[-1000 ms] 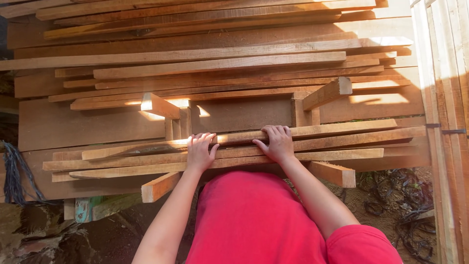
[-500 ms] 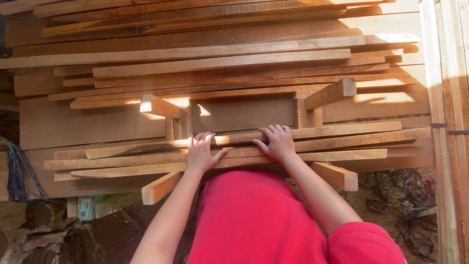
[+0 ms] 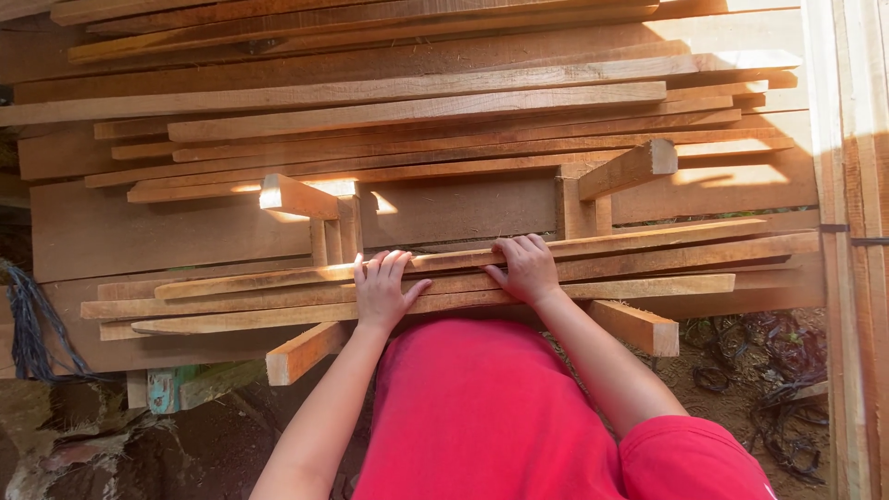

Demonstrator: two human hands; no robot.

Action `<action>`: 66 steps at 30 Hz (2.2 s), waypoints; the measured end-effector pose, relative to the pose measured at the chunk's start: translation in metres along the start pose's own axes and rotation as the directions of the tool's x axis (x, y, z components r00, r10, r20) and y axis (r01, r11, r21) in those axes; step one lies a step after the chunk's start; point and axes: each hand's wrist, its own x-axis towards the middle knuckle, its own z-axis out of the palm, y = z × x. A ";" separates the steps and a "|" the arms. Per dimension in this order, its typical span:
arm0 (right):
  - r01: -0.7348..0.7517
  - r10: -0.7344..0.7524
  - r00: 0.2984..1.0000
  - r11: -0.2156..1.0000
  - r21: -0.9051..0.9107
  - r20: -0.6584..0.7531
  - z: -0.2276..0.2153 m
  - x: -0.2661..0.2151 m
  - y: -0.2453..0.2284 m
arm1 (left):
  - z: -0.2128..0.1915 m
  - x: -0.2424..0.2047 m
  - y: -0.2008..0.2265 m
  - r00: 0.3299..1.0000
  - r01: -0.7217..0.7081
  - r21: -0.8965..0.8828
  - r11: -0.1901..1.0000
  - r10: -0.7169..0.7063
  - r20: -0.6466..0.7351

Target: The person is sorting and organizing wooden planks in a workshop.

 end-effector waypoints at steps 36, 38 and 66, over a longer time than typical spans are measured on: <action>-0.118 0.116 0.992 0.992 0.037 0.051 -0.010 0.003 -0.029 | -0.028 0.035 0.017 0.869 0.135 -0.069 0.988 -0.085 0.487; -0.123 0.121 0.991 0.992 0.035 0.059 -0.009 0.004 -0.026 | -0.024 0.042 0.016 0.839 0.158 -0.065 0.985 -0.099 0.536; -0.069 0.048 0.983 0.991 0.117 0.177 -0.063 -0.037 -0.056 | -0.029 -0.048 0.022 0.922 0.058 -0.167 0.984 0.012 0.388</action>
